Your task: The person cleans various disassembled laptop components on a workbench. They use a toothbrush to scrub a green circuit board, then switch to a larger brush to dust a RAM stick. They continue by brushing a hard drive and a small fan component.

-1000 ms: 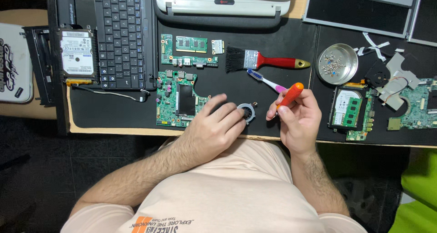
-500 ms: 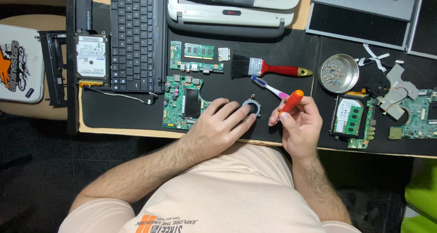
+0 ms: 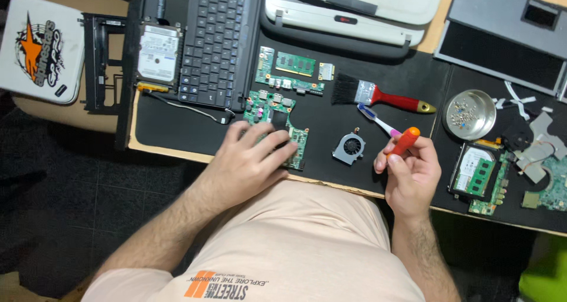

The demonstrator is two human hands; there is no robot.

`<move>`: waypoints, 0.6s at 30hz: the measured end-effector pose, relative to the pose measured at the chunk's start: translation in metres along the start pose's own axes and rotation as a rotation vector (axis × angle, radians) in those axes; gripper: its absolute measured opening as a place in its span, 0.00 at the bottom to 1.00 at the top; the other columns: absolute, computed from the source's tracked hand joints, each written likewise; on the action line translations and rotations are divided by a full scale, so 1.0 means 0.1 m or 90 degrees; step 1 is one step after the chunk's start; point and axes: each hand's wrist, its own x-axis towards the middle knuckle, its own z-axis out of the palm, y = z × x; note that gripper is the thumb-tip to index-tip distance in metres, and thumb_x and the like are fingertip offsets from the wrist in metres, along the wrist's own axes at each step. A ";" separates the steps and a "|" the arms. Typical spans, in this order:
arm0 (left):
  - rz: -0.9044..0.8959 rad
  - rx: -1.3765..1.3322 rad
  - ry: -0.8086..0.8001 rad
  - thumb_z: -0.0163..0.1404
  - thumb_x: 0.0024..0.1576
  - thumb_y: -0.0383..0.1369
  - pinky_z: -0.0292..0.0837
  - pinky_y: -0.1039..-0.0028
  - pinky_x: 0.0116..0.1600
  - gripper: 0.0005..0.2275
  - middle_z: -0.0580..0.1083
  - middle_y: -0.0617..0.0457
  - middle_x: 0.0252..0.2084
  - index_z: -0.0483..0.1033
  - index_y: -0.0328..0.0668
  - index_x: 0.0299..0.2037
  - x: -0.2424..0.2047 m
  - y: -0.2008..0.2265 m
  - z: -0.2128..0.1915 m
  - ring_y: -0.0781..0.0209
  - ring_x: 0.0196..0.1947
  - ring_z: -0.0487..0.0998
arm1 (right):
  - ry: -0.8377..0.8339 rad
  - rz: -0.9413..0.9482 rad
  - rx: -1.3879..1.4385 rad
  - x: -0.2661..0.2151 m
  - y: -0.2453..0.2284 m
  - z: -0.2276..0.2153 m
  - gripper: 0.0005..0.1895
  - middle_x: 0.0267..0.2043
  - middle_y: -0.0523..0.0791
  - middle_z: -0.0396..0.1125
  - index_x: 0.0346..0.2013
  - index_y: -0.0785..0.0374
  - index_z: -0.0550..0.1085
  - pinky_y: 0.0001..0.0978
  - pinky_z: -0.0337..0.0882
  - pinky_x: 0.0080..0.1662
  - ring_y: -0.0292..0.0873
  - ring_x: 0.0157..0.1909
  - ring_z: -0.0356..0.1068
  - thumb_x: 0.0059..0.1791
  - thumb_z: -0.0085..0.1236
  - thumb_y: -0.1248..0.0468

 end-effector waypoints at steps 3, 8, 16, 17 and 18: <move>-0.001 -0.012 -0.031 0.79 0.53 0.47 0.68 0.46 0.72 0.38 0.74 0.48 0.81 0.81 0.53 0.75 0.10 0.00 0.00 0.43 0.72 0.74 | 0.008 -0.003 0.002 0.00 0.02 -0.02 0.22 0.46 0.59 0.70 0.66 0.75 0.71 0.40 0.82 0.38 0.47 0.33 0.77 0.60 0.66 0.69; -0.003 0.007 -0.106 0.79 0.51 0.53 0.65 0.42 0.77 0.45 0.71 0.43 0.80 0.76 0.49 0.79 0.30 -0.11 -0.11 0.40 0.78 0.70 | 0.012 0.001 -0.005 0.01 -0.01 -0.01 0.23 0.46 0.60 0.70 0.66 0.76 0.71 0.41 0.82 0.38 0.47 0.32 0.76 0.59 0.67 0.70; 0.085 -0.027 -0.035 0.81 0.49 0.51 0.62 0.40 0.82 0.38 0.83 0.47 0.64 0.83 0.42 0.68 0.35 -0.22 0.13 0.51 0.74 0.79 | 0.020 -0.001 -0.017 0.02 0.00 -0.03 0.24 0.46 0.59 0.71 0.66 0.75 0.71 0.39 0.81 0.37 0.46 0.32 0.76 0.59 0.67 0.69; 0.097 -0.042 -0.019 0.81 0.49 0.50 0.64 0.41 0.80 0.37 0.83 0.48 0.63 0.83 0.42 0.67 0.34 -0.22 0.15 0.51 0.73 0.80 | 0.019 0.001 -0.017 0.02 0.00 -0.03 0.23 0.46 0.59 0.71 0.66 0.75 0.71 0.40 0.82 0.38 0.46 0.33 0.76 0.59 0.67 0.69; 0.109 -0.058 -0.003 0.81 0.49 0.50 0.66 0.42 0.78 0.37 0.82 0.48 0.62 0.83 0.43 0.65 0.34 -0.23 0.18 0.52 0.72 0.81 | 0.019 0.002 -0.017 0.02 0.00 -0.04 0.23 0.46 0.59 0.71 0.66 0.76 0.71 0.40 0.82 0.38 0.46 0.33 0.76 0.59 0.67 0.69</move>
